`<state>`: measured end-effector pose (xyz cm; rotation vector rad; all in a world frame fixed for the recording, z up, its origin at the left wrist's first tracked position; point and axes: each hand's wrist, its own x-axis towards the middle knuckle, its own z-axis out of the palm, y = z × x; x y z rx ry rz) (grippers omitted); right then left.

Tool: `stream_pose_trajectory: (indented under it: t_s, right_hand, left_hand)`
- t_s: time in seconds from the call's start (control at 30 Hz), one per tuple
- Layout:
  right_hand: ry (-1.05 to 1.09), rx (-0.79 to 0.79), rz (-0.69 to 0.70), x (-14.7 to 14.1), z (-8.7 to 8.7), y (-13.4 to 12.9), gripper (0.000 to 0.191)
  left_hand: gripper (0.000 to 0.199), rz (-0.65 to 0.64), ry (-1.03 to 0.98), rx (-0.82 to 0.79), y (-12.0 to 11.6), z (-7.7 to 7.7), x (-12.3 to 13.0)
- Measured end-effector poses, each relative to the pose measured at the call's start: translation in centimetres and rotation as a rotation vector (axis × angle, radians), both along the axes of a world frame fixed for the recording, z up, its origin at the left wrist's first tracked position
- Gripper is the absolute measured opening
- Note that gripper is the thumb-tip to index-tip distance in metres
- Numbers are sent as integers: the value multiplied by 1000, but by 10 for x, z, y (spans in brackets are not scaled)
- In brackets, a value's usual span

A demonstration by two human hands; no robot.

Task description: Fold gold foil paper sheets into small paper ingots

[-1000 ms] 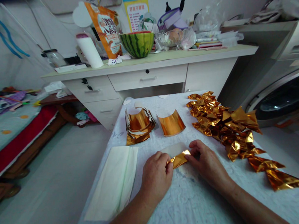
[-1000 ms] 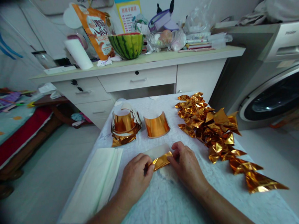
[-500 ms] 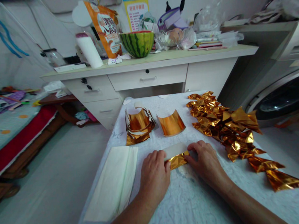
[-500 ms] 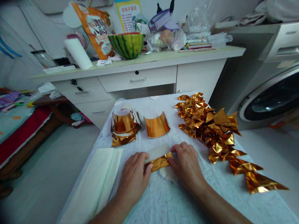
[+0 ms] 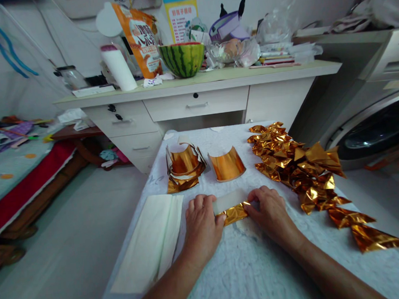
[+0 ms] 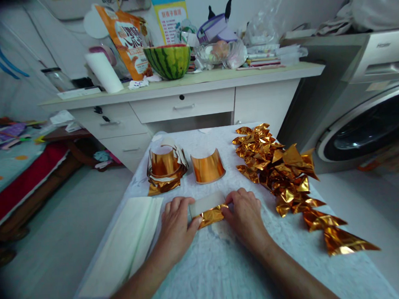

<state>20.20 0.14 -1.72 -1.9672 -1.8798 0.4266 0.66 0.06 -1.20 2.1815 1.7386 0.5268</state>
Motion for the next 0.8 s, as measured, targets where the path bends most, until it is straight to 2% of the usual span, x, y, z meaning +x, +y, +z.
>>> stream_pose_trajectory:
  t_s: [0.17, 0.43, 0.6, 0.8]
  right_hand:
    - [41, 6, 2, -1, 1, 0, 6]
    - [-25, 83, -51, -1, -9, -1, 18]
    - [7, 92, -37, 0, -11, -1, 12]
    - [61, 60, 13, 0, -3, -2, 2]
  left_hand:
    - [40, -22, -23, -35, 2, 1, 0]
    - [33, -38, -60, -80, 7, 1, -2]
    - [39, -50, -60, -70, 8, -2, -3]
    - [43, -67, -50, -63, 9, -4, -4]
